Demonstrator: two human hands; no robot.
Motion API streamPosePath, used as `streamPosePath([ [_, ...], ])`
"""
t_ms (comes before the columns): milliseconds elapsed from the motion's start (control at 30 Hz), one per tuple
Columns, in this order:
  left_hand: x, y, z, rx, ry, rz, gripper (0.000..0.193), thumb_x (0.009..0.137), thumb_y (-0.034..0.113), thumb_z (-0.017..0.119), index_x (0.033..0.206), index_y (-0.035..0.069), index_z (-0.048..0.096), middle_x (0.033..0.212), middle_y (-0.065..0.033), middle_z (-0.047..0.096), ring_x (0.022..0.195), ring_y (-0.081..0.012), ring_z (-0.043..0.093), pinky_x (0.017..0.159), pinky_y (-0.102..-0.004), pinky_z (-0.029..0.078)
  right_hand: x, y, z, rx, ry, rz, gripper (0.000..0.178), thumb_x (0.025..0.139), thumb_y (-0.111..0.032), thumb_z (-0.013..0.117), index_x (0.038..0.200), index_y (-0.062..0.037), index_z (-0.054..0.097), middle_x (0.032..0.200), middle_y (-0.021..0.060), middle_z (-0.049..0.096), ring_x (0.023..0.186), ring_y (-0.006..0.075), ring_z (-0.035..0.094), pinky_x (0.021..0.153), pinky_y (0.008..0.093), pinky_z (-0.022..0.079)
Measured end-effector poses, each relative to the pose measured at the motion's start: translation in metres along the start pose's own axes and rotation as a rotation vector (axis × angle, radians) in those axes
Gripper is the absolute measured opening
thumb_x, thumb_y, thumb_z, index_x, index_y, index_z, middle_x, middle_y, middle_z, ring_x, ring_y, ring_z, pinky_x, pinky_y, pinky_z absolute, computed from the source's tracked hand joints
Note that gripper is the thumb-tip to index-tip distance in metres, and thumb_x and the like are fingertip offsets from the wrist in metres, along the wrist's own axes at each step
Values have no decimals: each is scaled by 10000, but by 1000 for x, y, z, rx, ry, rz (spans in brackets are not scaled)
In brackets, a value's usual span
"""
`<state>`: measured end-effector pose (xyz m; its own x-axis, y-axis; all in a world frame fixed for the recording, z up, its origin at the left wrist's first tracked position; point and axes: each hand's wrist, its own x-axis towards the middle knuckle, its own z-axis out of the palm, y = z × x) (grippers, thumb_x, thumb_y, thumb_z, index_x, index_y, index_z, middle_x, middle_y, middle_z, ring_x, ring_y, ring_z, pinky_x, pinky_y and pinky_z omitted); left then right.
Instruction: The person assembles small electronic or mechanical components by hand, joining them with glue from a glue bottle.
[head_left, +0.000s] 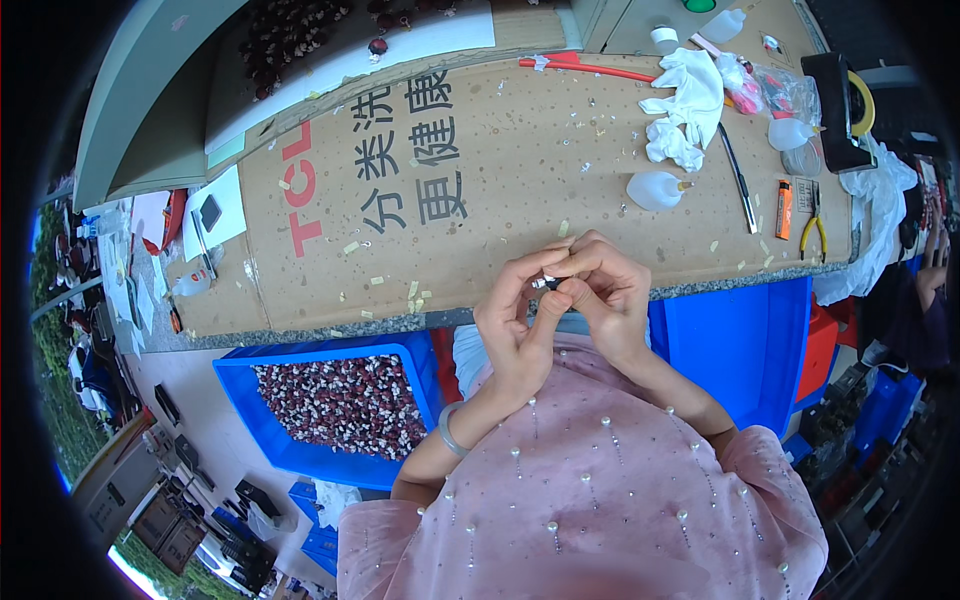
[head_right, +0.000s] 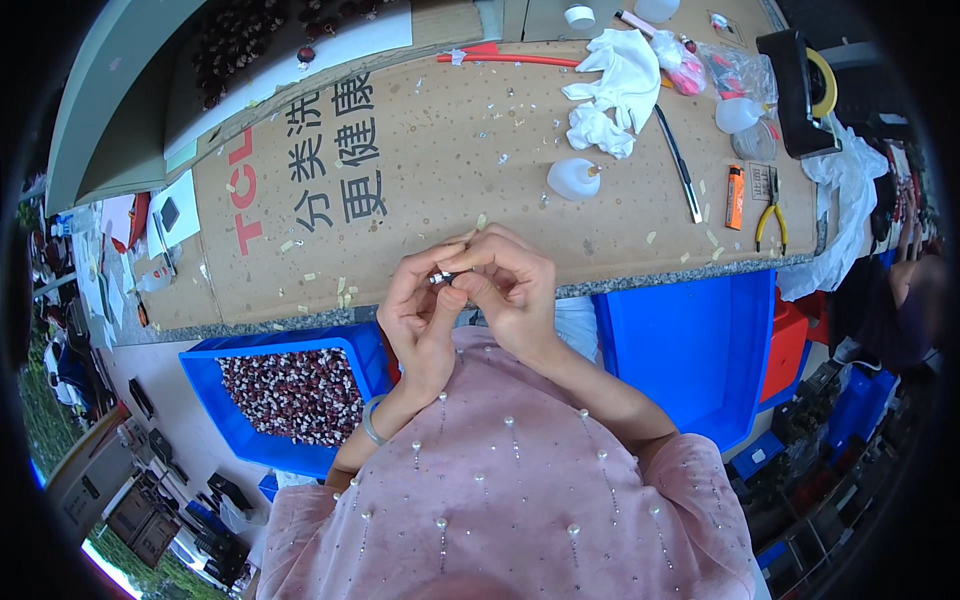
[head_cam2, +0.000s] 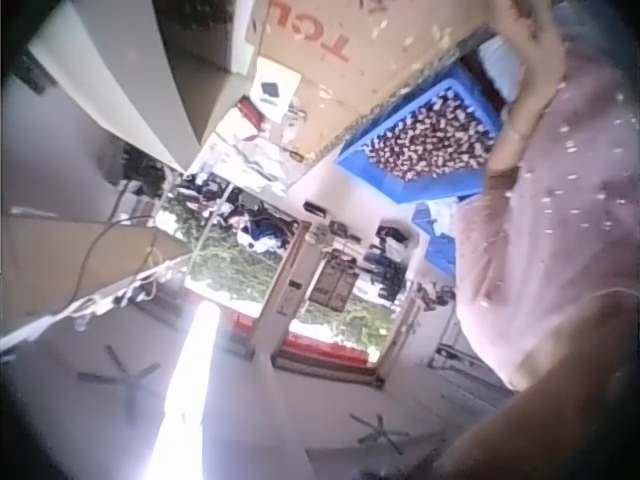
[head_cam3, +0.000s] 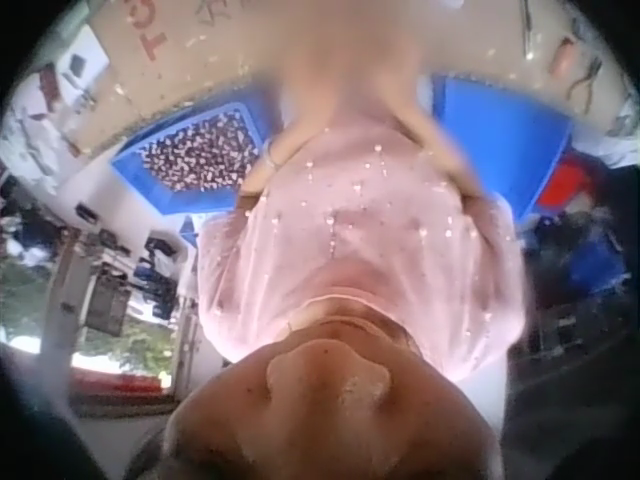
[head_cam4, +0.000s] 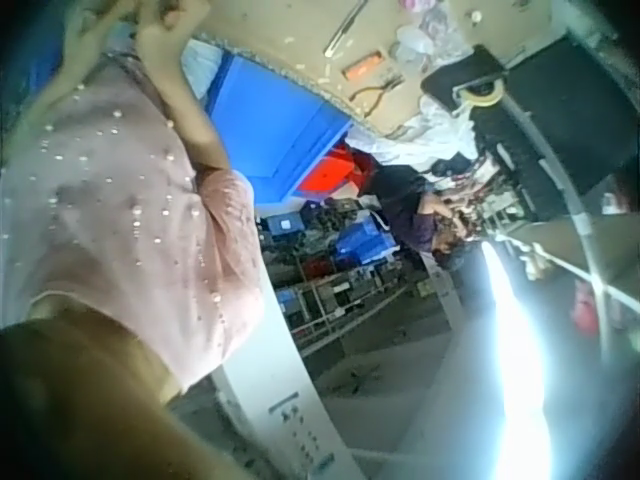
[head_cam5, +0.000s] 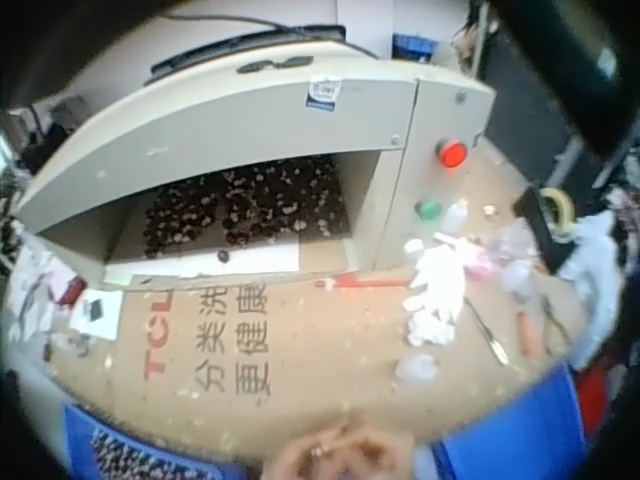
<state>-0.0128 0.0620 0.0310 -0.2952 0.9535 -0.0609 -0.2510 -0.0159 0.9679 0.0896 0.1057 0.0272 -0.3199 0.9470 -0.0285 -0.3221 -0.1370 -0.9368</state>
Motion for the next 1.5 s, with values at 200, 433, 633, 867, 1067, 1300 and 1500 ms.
streamPosePath([
  [200, 0, -1, -1, 4, 2, -7, 282, 846, 53, 614, 1102, -41, 546, 1113, -130, 588, 1010, -160, 554, 878, -286, 447, 0, 1, 0, -8, 0, 10, 240, 700, 199, 539, 866, 50, 629, 895, 94, 564, 822, 146, 574, 720, 237, 466],
  [433, 0, -1, 0, 28, -4, 12, 296, 868, 104, 603, 1107, -53, 524, 1114, -148, 584, 999, -157, 556, 861, -267, 444, 0, 1, 0, 3, -4, 3, 244, 703, 198, 538, 875, 53, 631, 898, 96, 560, 820, 148, 573, 728, 242, 467],
  [633, 0, -2, -1, 36, -5, 11, 300, 867, 107, 605, 1107, -54, 525, 1109, -146, 586, 996, -156, 557, 859, -265, 444, 0, 1, 0, 11, -7, -3, 238, 706, 194, 544, 881, 55, 629, 902, 98, 561, 820, 149, 573, 732, 243, 469],
  [867, 0, 1, 0, 39, -7, -2, 293, 868, 102, 602, 1105, -53, 526, 1110, -142, 586, 994, -152, 555, 851, -260, 445, 0, 2, -1, 22, -5, -6, 221, 714, 181, 554, 881, 56, 626, 905, 101, 566, 829, 151, 570, 739, 245, 463],
  [1067, 1, 1, 0, 40, -6, -8, 293, 869, 106, 603, 1105, -50, 527, 1111, -138, 586, 992, -148, 554, 845, -257, 446, 0, 2, -1, 19, -6, 0, 209, 718, 170, 561, 881, 56, 627, 898, 100, 569, 823, 150, 568, 733, 243, 460],
  [1300, 0, 1, 0, 31, -3, -2, 304, 869, 123, 607, 1107, -48, 525, 1109, -139, 586, 989, -149, 555, 849, -257, 445, 1, 0, 0, 14, -7, 11, 223, 715, 181, 550, 880, 54, 631, 895, 93, 556, 822, 145, 568, 725, 239, 461],
  [1500, 0, -1, -1, 30, -8, -13, 315, 869, 133, 609, 1111, -49, 523, 1113, -140, 583, 989, -149, 555, 850, -258, 447, 0, 1, 0, 20, -6, 14, 229, 715, 185, 546, 879, 50, 632, 901, 92, 551, 821, 142, 567, 728, 238, 458],
])
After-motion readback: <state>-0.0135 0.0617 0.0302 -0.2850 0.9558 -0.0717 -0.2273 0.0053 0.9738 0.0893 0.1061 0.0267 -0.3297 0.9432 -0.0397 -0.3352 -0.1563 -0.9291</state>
